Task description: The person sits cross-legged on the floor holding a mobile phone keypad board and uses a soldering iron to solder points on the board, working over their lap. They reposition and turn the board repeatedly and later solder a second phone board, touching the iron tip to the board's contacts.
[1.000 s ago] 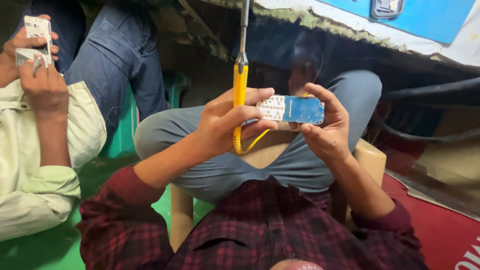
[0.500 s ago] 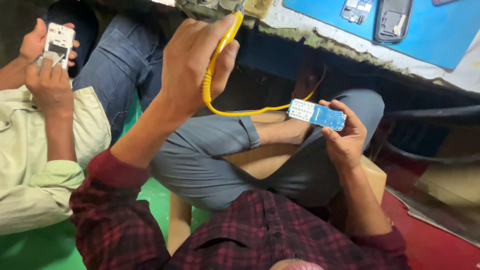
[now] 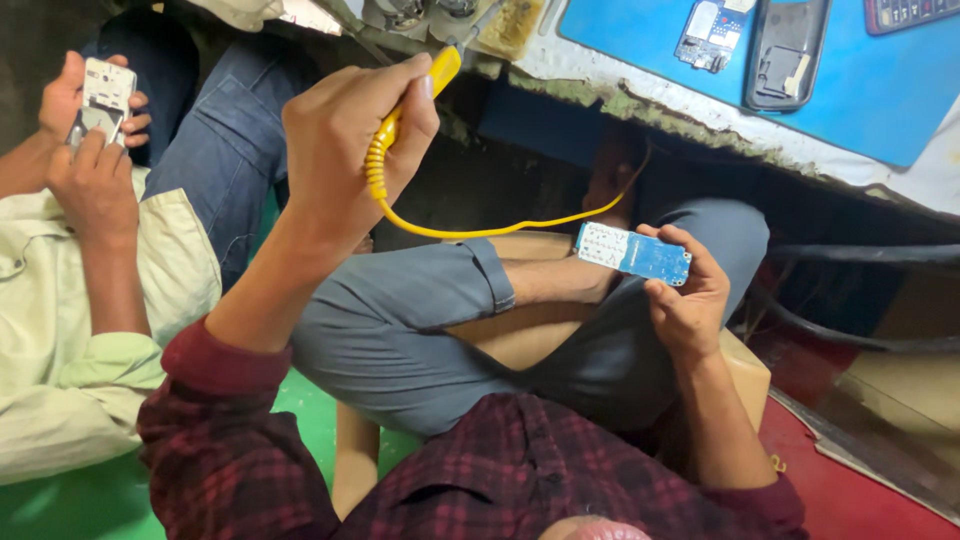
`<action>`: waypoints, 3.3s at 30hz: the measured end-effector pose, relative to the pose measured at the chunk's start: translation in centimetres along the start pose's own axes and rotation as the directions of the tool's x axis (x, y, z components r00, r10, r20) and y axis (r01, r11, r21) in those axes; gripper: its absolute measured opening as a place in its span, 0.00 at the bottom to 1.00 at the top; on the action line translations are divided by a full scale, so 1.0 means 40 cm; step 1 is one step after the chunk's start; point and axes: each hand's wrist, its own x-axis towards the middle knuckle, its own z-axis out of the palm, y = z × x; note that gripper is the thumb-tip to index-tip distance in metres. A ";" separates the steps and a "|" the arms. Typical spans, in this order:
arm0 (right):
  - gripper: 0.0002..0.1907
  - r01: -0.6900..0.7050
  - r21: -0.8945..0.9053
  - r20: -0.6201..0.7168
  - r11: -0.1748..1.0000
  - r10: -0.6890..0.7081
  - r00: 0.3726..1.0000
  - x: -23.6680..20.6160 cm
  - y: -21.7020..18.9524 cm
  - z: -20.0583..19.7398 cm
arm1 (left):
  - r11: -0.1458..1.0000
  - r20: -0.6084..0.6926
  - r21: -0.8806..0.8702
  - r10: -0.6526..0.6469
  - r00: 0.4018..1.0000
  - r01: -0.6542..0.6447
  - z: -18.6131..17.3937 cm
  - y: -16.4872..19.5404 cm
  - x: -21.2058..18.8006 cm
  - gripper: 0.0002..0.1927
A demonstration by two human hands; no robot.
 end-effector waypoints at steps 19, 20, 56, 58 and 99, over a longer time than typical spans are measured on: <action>0.32 0.021 0.016 0.052 1.000 -0.022 0.998 0.010 -0.021 0.033 | 0.998 0.010 -0.054 -0.032 0.999 0.033 0.006 -0.008 0.014 0.05; 0.32 0.024 0.012 0.053 1.000 -0.025 0.998 0.010 -0.021 0.033 | 0.998 0.012 -0.052 -0.035 0.999 0.036 0.006 -0.008 0.015 0.05; 0.32 0.039 -0.017 0.074 0.999 -0.038 0.997 -0.006 -0.027 0.021 | -0.337 0.393 -0.920 -0.793 0.466 0.202 0.072 -0.023 -0.268 0.19; 0.32 0.043 0.001 0.083 0.999 -0.043 0.996 -0.006 -0.026 0.021 | -0.359 0.409 -0.912 -0.781 0.473 0.196 0.071 -0.020 -0.275 0.19; 0.34 -0.098 -0.015 0.266 0.995 0.099 0.959 0.169 -0.029 -0.055 | 0.821 0.353 -0.542 0.028 0.935 0.180 -0.010 0.114 -0.025 0.11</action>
